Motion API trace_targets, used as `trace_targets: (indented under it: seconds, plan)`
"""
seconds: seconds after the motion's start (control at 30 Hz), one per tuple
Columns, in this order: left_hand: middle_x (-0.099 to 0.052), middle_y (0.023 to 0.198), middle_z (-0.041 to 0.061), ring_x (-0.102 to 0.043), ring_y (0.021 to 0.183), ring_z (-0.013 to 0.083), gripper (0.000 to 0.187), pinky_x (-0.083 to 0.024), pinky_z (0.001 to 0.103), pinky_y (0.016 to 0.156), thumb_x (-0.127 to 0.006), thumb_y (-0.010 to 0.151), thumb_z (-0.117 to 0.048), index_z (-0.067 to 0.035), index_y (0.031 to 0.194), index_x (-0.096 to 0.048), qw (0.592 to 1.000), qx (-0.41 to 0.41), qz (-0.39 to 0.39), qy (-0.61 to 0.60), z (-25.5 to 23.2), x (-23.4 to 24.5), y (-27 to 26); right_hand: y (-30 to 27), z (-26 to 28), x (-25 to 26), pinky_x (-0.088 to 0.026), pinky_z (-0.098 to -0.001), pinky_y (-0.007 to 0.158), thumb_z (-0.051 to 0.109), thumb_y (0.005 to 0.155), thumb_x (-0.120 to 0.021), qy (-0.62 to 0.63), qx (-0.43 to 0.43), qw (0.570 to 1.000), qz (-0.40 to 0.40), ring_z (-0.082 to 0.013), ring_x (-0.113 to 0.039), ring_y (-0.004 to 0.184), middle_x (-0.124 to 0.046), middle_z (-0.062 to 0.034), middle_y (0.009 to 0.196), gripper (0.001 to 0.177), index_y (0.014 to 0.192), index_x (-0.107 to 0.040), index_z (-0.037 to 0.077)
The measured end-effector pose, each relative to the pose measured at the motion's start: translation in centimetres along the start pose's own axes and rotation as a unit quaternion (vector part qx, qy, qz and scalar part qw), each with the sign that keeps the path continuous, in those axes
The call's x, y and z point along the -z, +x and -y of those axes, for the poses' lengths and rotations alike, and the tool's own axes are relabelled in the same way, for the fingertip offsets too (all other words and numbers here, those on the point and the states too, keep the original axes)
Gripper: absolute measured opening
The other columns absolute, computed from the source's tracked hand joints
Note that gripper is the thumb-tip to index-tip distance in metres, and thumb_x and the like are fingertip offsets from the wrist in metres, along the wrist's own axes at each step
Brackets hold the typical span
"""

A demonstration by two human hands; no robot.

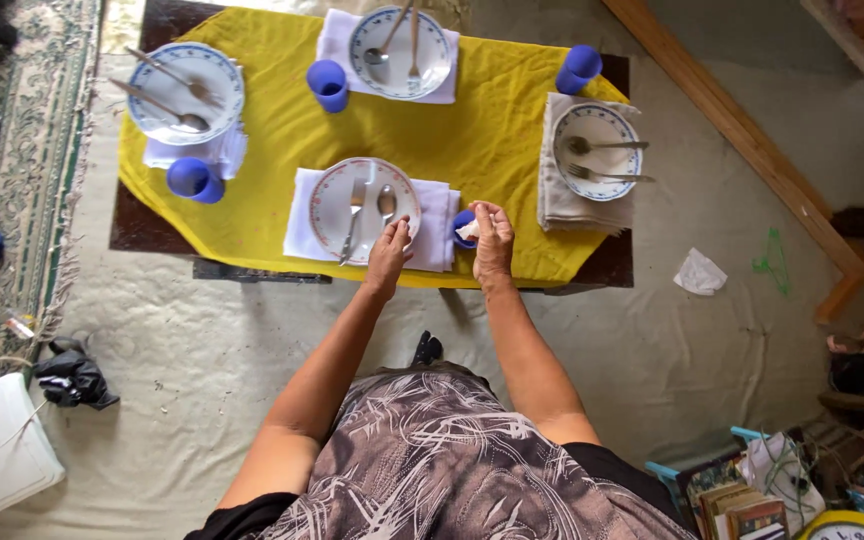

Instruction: Setting a dining table with plates, cutlery, and cups on a yellow tablecloth.

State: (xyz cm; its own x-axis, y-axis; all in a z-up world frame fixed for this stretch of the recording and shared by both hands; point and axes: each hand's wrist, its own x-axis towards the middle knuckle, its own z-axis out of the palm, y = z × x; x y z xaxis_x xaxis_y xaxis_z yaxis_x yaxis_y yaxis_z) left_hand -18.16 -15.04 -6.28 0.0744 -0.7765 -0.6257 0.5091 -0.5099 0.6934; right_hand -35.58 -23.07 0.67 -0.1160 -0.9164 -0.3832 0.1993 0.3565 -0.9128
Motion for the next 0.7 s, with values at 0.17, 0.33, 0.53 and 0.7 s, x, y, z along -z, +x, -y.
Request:
trace_targets:
  seconds: [0.17, 0.33, 0.53, 0.7]
  plan:
    - [-0.059, 0.131, 0.002, -0.056, 0.115, 0.0155, 0.052, -0.051, 0.036, 0.094, -0.05, 0.103, -0.047, -0.014, 0.143, -0.057, 0.999, -0.03, -0.026, -0.011, -2.2, 5.8, -3.1, -3.7, -2.3, -5.9, -0.05, -0.0267, 0.068, 0.022, 0.098, -0.069, 0.049, -0.062, 0.992, 0.096, -0.0118, -0.064, 0.08, -0.071, -0.005, 0.105, 0.019, 0.109, -0.067, 0.008]
    - [-0.061, 0.139, 0.006, -0.059, 0.115, 0.0179, 0.051, -0.052, 0.036, 0.094, -0.048, 0.105, -0.047, -0.014, 0.142, -0.058, 0.996, -0.053, -0.064, -0.046, -3.3, 12.9, -6.7, -7.9, -5.1, -11.2, -0.053, -0.0303, 0.077, 0.009, 0.089, -0.059, 0.137, -0.171, 0.958, 0.184, -0.0171, -0.065, 0.09, -0.066, -0.0097, 0.112, 0.031, 0.12, -0.062, 0.006]
    - [-0.06, 0.138, 0.004, -0.056, 0.116, 0.0162, 0.051, -0.05, 0.034, 0.093, -0.047, 0.105, -0.048, -0.015, 0.143, -0.057, 0.991, -0.056, -0.11, -0.057, -4.7, 21.6, -10.8, -11.8, -11.9, -16.9, -0.051, -0.0318, 0.086, -0.011, 0.083, -0.053, 0.061, -0.189, 0.954, 0.225, -0.0189, -0.061, 0.099, -0.059, -0.0118, 0.125, 0.053, 0.134, -0.052, 0.006]
    - [-0.059, 0.134, 0.001, -0.053, 0.11, 0.0139, 0.051, -0.049, 0.033, 0.092, -0.048, 0.106, -0.048, -0.013, 0.141, -0.059, 0.985, -0.067, -0.136, -0.079, -5.2, 28.4, -13.7, -16.5, -13.4, -23.3, -0.059, -0.0379, 0.081, -0.009, 0.085, -0.05, 0.058, -0.218, 0.946, 0.232, -0.0205, -0.065, 0.098, -0.061, -0.0124, 0.126, 0.053, 0.134, -0.049, 0.01]
